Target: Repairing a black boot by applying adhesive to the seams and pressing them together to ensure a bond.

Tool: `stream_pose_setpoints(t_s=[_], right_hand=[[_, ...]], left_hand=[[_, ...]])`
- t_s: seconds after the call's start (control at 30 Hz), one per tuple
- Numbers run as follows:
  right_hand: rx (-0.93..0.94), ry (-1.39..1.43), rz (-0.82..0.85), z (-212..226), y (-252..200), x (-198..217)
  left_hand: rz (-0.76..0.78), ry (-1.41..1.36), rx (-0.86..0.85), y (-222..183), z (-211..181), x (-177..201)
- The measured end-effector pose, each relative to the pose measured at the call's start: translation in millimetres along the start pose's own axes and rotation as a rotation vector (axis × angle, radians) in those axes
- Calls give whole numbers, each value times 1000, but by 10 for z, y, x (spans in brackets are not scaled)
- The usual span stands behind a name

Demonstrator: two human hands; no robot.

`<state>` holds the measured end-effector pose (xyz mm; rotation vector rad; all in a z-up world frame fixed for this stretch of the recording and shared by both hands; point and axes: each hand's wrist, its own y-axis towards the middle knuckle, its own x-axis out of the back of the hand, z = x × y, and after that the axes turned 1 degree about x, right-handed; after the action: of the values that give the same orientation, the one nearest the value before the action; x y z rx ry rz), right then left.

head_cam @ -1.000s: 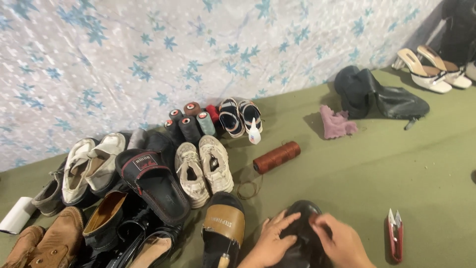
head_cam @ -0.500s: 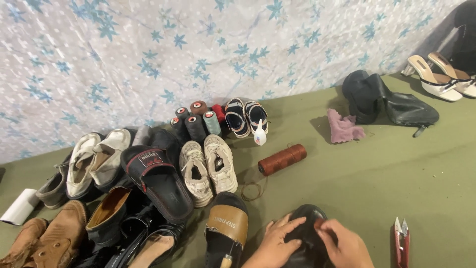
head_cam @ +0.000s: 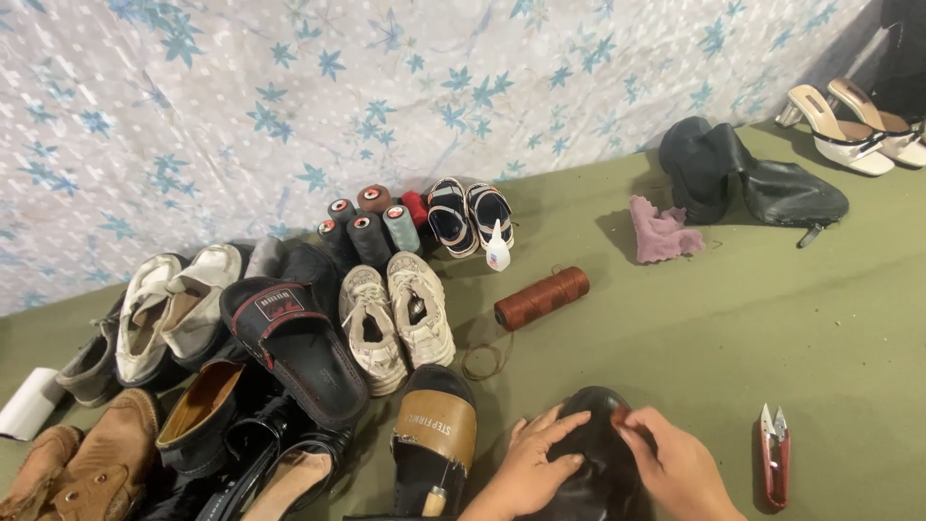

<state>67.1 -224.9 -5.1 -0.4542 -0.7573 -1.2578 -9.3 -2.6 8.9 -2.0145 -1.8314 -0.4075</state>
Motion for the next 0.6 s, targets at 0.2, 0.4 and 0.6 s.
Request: stream_pose_setpoints(t_s=[0.2, 0.4, 0.6], right_hand=[[-187, -97, 147, -576, -262, 17], [-17, 96, 84, -50, -46, 331], [107, 144, -60, -134, -319, -33]], left_hand=[[-4, -6, -12, 34, 17, 10], [-77, 33, -23, -146, 30, -131], [-469, 391, -431, -515, 1390, -1109]])
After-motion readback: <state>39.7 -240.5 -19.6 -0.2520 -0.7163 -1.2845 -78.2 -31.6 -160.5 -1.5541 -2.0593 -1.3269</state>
